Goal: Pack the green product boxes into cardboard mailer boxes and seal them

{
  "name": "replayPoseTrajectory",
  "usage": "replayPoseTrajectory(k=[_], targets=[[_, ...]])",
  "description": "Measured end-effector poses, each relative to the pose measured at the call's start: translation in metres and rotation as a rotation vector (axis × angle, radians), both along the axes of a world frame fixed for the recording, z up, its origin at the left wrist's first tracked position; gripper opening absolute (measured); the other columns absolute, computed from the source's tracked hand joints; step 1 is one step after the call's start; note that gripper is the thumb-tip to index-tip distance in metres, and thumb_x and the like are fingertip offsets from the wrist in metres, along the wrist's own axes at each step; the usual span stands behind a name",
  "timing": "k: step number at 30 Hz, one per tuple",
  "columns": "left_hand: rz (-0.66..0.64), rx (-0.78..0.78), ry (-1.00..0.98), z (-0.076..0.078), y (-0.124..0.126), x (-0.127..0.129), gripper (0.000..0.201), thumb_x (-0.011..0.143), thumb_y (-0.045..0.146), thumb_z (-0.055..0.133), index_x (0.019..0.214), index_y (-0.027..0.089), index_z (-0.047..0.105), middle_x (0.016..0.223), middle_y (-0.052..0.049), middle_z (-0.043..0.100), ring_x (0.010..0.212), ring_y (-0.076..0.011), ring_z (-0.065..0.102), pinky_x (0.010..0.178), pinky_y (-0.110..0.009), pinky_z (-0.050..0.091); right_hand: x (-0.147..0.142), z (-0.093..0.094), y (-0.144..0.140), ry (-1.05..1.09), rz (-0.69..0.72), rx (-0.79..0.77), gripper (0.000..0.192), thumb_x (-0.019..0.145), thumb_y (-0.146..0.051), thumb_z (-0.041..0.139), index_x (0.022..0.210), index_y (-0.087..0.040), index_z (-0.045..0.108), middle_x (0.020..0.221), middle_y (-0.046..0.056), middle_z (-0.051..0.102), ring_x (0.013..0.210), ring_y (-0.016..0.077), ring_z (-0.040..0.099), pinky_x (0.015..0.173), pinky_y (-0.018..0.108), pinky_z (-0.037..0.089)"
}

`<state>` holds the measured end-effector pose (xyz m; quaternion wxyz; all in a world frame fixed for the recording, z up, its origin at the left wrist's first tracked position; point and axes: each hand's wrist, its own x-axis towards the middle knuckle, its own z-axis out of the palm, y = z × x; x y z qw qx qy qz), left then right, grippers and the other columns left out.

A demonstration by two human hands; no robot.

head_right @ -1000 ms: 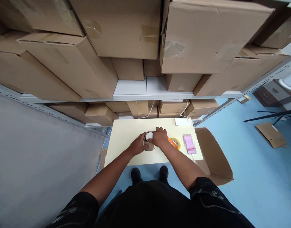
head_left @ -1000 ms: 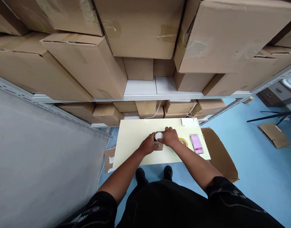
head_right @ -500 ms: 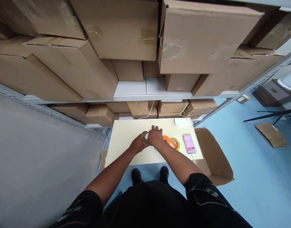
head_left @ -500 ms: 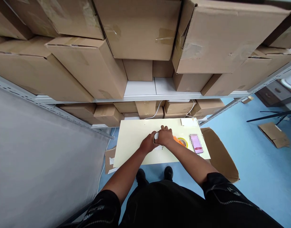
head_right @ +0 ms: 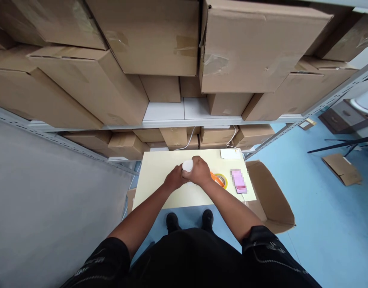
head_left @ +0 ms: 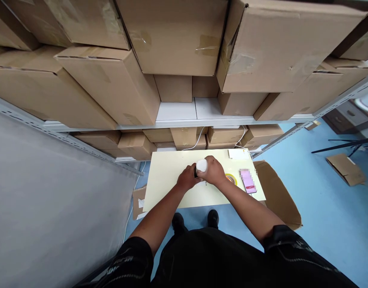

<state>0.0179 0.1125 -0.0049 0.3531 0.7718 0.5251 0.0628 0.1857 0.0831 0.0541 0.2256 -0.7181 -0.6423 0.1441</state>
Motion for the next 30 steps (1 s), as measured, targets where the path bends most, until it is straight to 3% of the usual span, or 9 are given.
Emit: replayPoseTrajectory(k=[3, 12, 22, 30], targets=[[0.035, -0.018, -0.013, 0.002, 0.004, 0.002, 0.082, 0.077, 0.05, 0.081, 0.147, 0.031, 0.044, 0.134, -0.011, 0.058, 0.12, -0.0312, 0.062, 0.085, -0.035, 0.051, 0.008, 0.012, 0.005, 0.215, -0.087, 0.016, 0.052, 0.069, -0.042, 0.073, 0.116, -0.023, 0.058, 0.098, 0.006, 0.07, 0.087, 0.0276, 0.066, 0.078, 0.039, 0.054], [0.102, -0.055, -0.112, 0.0, 0.005, 0.002, 0.083, 0.075, 0.04, 0.082, 0.148, 0.03, 0.045, 0.146, -0.01, 0.051, 0.12, -0.029, 0.063, 0.088, -0.035, 0.052, 0.04, 0.035, 0.017, 0.627, -0.238, 0.351, 0.047, 0.072, -0.047, 0.072, 0.11, -0.022, 0.06, 0.103, 0.006, 0.071, 0.093, 0.0267, 0.065, 0.086, 0.042, 0.053], [0.104, -0.008, -0.091, -0.002, 0.014, -0.018, 0.088, 0.074, 0.041, 0.084, 0.151, 0.027, 0.044, 0.147, -0.011, 0.049, 0.123, -0.0296, 0.061, 0.096, -0.037, 0.052, 0.058, 0.038, 0.02, 0.824, -0.351, 0.447, 0.043, 0.076, -0.049, 0.068, 0.106, -0.02, 0.058, 0.101, 0.005, 0.065, 0.093, 0.0228, 0.06, 0.086, 0.038, 0.051], [0.131, 0.014, -0.097, -0.01, 0.019, -0.032, 0.087, 0.075, 0.041, 0.084, 0.152, 0.028, 0.044, 0.147, -0.01, 0.049, 0.125, -0.0289, 0.061, 0.098, -0.036, 0.052, 0.058, 0.047, 0.014, 0.777, -0.373, 0.505, 0.043, 0.075, -0.05, 0.068, 0.104, -0.02, 0.058, 0.102, 0.005, 0.065, 0.093, 0.023, 0.059, 0.088, 0.038, 0.05]])
